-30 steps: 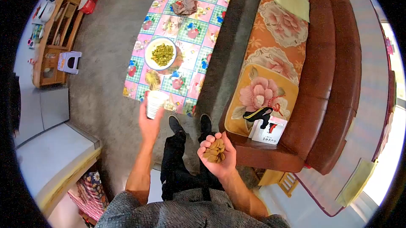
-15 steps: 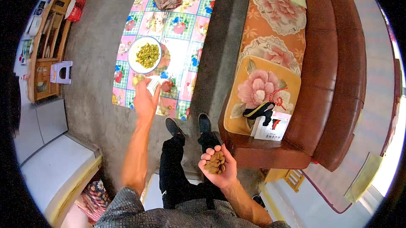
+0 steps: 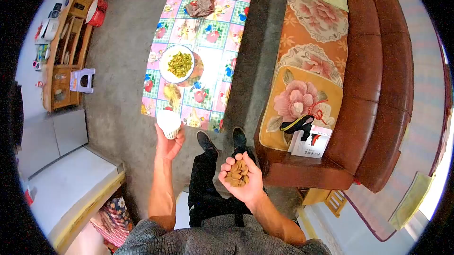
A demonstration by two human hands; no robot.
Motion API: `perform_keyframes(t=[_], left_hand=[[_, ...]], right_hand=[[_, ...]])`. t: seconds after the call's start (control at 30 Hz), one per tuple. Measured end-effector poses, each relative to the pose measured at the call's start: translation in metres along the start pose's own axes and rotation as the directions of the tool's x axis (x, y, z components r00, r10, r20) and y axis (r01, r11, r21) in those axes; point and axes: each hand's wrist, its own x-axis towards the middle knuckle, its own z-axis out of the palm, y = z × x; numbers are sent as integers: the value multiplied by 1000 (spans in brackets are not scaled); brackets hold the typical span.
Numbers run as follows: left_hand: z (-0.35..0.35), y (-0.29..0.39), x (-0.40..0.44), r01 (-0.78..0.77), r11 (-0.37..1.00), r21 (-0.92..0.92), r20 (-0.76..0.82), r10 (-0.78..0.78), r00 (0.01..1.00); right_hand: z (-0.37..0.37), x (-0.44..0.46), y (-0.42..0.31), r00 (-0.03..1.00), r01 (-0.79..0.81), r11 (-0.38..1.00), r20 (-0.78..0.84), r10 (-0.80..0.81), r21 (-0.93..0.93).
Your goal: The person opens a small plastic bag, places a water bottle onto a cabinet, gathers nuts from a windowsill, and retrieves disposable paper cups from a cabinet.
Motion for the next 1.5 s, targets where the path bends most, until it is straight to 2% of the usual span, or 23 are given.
perform_keyframes(t=[0.03, 0.1, 0.13, 0.17, 0.23, 0.27, 0.37, 0.5, 0.6, 0.63, 0.7, 0.77, 0.83, 0.9, 0.97, 1.1, 1.17, 1.3, 1.37, 1.4, 1.43, 1.5], left_hand=[[-1, -3, -7, -6, 1000, -2, -9, 6, 1000], [0, -8, -26, 168, 981, 99, -50, -163, 985], [13, -8, -38, 105, 942, 319, 10, -114, 993], [22, -7, -46, 122, 948, 295, 156, -174, 972], [69, -12, -59, 39, 876, 481, 169, -136, 976], [80, -14, -63, 52, 841, 538, 209, -193, 959], [101, -25, -73, 43, 790, 612, 279, -266, 923], [143, -38, -85, -20, 724, 689, 287, -248, 925], [170, -39, -91, -68, 698, 713, 338, -257, 905], [177, -40, -94, -89, 678, 730, 355, -265, 897], [187, -44, -92, -79, 697, 712, 392, -302, 869], [192, -50, -92, 35, 745, 666, 399, -396, 827], [198, -58, -92, 58, 726, 685, 416, -455, 787], [204, -68, -92, 163, 761, 628, 432, -514, 741], [212, -81, -93, 224, 739, 635, 426, -578, 696], [223, -112, -99, 401, 671, 623, 402, -715, 572], [225, -129, -100, 434, 627, 647, 402, -764, 505], [246, -168, -117, 469, 517, 716, 369, -850, 375], [260, -189, -129, 483, 469, 740, 342, -879, 331], [262, -205, -132, 486, 459, 743, 371, -888, 271], [261, -222, -134, 480, 432, 764, 359, -902, 241], [258, -258, -143, 637, 359, 682, 325, -929, 175]], right_hand=[[5, 0, 1, 1000, -9, 1000, -6, 9, 0], [14, -1, 3, 1000, 17, 1000, 1, -17, -20], [23, -3, 5, 999, 38, 999, -18, -38, -29], [29, -3, 7, 998, 64, 997, 14, -64, -42], [48, -6, 10, 993, 104, 993, 58, -102, -49], [57, -8, 11, 987, 139, 987, 87, -132, -76], [83, -13, 16, 959, 230, 964, 198, -201, -134], [105, -28, 30, 899, 401, 888, 282, -335, -223], [108, -43, 45, 729, 683, 587, 352, -587, -434], [108, -50, 49, 711, 702, 574, 363, -603, -421], [109, -63, 53, 591, 798, 416, 433, -681, -436], [108, -77, 59, 514, 843, 332, 450, -730, -424], [104, -90, 63, 401, 897, 221, 495, -771, -382], [99, -102, 64, 328, 926, 165, 506, -798, -340], [91, -115, 64, 227, 938, 22, 565, -794, -346], [82, -150, 67, 96, 953, -60, 488, -868, -295], [73, -168, 66, 52, 957, -86, 451, -891, -279], [52, -211, 61, -35, 950, -189, 515, -856, -248], [42, -238, 59, -31, 969, -166, 575, -818, -182], [30, -252, 57, -46, 975, -165, 586, -809, -150], [23, -269, 57, -83, 974, -189, 574, -815, -128], [8, -305, 58, -257, 946, -320, 510, -821, -40]])
